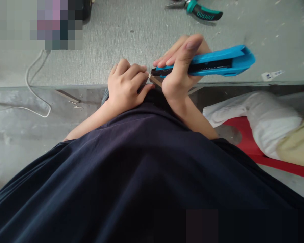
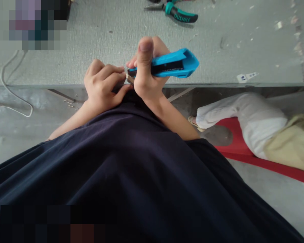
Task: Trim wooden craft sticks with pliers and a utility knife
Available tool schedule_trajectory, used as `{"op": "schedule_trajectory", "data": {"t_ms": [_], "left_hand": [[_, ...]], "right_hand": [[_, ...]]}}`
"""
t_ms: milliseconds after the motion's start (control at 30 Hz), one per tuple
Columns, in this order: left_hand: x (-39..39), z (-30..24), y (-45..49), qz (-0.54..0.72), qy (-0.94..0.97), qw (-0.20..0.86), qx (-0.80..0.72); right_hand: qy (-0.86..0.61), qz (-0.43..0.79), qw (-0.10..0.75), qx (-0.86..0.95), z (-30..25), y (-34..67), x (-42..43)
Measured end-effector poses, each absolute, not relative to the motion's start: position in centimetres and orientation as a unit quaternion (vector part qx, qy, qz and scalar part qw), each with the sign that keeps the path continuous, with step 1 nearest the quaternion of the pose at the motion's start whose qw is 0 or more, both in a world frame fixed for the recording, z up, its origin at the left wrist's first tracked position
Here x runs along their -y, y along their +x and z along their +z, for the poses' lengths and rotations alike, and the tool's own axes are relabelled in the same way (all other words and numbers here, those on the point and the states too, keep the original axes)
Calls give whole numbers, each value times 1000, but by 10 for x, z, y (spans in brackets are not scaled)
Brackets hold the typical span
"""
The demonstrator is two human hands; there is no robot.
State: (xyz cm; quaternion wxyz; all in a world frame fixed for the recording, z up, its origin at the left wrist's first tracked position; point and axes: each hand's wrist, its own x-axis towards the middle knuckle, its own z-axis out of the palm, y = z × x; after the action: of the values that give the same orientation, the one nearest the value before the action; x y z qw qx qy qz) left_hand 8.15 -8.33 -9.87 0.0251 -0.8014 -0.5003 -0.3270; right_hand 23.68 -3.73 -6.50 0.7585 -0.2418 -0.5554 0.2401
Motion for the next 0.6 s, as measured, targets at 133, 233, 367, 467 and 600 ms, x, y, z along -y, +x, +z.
{"op": "schedule_trajectory", "data": {"t_ms": [133, 233, 367, 467, 600], "left_hand": [[82, -101, 81, -332, -803, 20, 494], [81, -102, 80, -333, -803, 20, 493], [81, -103, 80, -335, -806, 35, 488], [81, -102, 80, -338, -806, 41, 484], [82, -101, 82, -344, -802, 40, 488]], "right_hand": [[-285, 278, 745, 536, -71, 238, 40], [-282, 296, 741, 533, -74, 240, 41], [-265, 260, 756, 539, -72, 241, 41], [-267, 224, 761, 547, -71, 241, 42], [-289, 224, 755, 544, -72, 244, 46]]}}
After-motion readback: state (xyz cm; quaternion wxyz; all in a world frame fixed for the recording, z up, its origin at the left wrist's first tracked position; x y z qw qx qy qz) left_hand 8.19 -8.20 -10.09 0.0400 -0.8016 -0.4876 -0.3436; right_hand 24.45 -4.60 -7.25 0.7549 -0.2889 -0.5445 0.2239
